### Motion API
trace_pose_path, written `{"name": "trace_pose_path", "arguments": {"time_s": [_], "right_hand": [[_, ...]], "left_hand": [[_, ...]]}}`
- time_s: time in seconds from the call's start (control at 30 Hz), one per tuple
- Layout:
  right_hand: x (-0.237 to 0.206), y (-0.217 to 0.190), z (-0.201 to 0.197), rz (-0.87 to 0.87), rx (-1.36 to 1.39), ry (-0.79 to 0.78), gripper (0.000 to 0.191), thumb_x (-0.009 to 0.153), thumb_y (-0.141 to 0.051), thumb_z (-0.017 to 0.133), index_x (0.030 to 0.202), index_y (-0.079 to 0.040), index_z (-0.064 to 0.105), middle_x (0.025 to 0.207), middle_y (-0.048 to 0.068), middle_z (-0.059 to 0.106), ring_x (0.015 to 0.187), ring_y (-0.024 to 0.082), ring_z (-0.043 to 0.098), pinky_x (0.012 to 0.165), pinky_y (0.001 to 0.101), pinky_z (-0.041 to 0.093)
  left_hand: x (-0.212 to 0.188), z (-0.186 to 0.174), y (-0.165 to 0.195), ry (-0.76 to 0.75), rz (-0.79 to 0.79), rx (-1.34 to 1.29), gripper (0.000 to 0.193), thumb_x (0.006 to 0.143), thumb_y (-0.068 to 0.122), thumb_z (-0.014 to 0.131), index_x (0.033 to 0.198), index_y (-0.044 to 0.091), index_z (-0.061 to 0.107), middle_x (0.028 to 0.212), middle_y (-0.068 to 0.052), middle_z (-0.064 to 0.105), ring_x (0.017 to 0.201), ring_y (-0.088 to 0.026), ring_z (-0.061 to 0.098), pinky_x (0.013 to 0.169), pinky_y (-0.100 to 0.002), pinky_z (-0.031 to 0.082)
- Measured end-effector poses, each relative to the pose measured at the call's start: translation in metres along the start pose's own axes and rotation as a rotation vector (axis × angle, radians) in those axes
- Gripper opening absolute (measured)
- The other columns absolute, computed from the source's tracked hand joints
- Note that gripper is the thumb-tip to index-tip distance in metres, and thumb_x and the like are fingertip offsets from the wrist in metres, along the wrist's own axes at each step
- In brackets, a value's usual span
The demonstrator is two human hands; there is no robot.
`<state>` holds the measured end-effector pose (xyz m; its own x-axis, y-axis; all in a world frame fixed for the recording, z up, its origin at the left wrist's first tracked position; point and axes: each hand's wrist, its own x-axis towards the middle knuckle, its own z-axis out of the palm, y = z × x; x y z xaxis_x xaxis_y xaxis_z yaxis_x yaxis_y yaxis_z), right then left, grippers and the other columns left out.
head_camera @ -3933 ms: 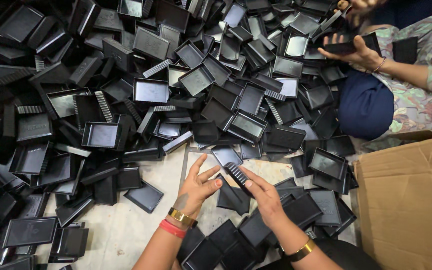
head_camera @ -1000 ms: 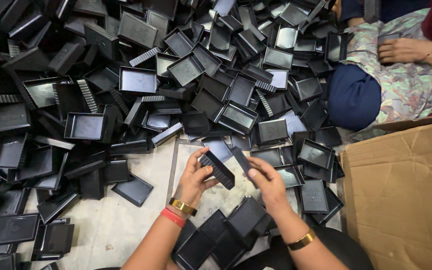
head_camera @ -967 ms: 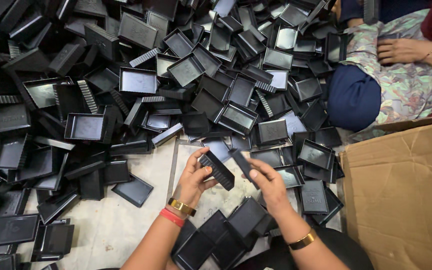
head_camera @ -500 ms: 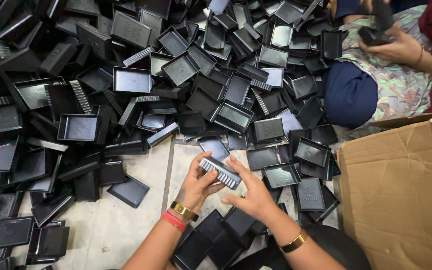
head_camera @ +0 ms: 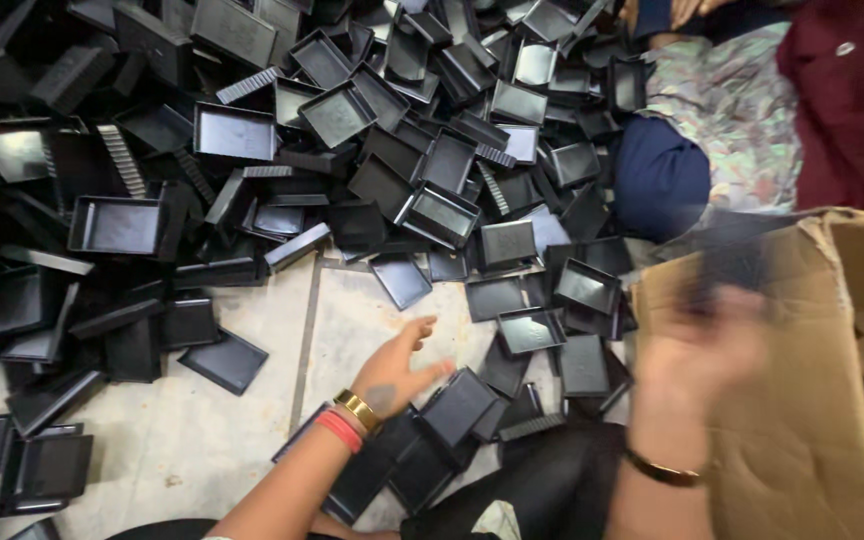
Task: The person sits on the floor among a large pile of black plastic boxes and picks them up one at a time, turning some over in their hands before placing them into a cardboard box beside them. Other workers around them sort the same pile of boxes.
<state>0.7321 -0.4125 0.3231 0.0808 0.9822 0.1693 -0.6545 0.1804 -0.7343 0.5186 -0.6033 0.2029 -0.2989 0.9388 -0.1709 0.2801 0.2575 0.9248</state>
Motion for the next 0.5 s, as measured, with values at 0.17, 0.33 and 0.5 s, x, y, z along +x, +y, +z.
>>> {"name": "trace_pose_path", "arguments": {"time_s": [0.17,0.33,0.5], "right_hand": [[0.017,-0.029,-0.025,-0.384,-0.342,0.072,0.026,0.102,-0.017,0.064,0.121,-0.001,0.058,0.119,0.014,0.066,0.113,0.024,0.065,0.102,0.0392,0.052],[-0.012,0.050,-0.003,0.086,-1.250,-0.470,0.026,0.089,-0.022,0.068,0.113,-0.014,0.074,0.117,0.011,0.076,0.109,0.027,0.072,0.097,0.0368,0.054],[-0.029,0.079,0.051,-0.240,-1.609,-0.882,0.042,0.086,-0.029,0.073,0.121,-0.006,0.071,0.129,0.021,0.067,0.124,0.037,0.059,0.106,0.0472,0.042]], "left_hand": [[-0.023,0.044,0.023,-0.242,0.090,0.573,0.109,0.071,0.048,0.086,0.157,0.020,0.026,0.154,-0.031,0.039,0.120,-0.049,0.054,0.097,-0.052,0.047],[-0.003,0.031,0.025,-0.235,-0.302,0.646,0.103,0.074,0.032,0.074,0.161,0.026,0.020,0.130,-0.022,0.056,0.110,-0.043,0.065,0.094,-0.050,0.055],[0.019,-0.041,0.015,0.327,-0.420,0.379,0.113,0.066,0.029,0.081,0.156,0.016,0.014,0.125,-0.027,0.057,0.108,-0.045,0.063,0.092,-0.050,0.053]]}}
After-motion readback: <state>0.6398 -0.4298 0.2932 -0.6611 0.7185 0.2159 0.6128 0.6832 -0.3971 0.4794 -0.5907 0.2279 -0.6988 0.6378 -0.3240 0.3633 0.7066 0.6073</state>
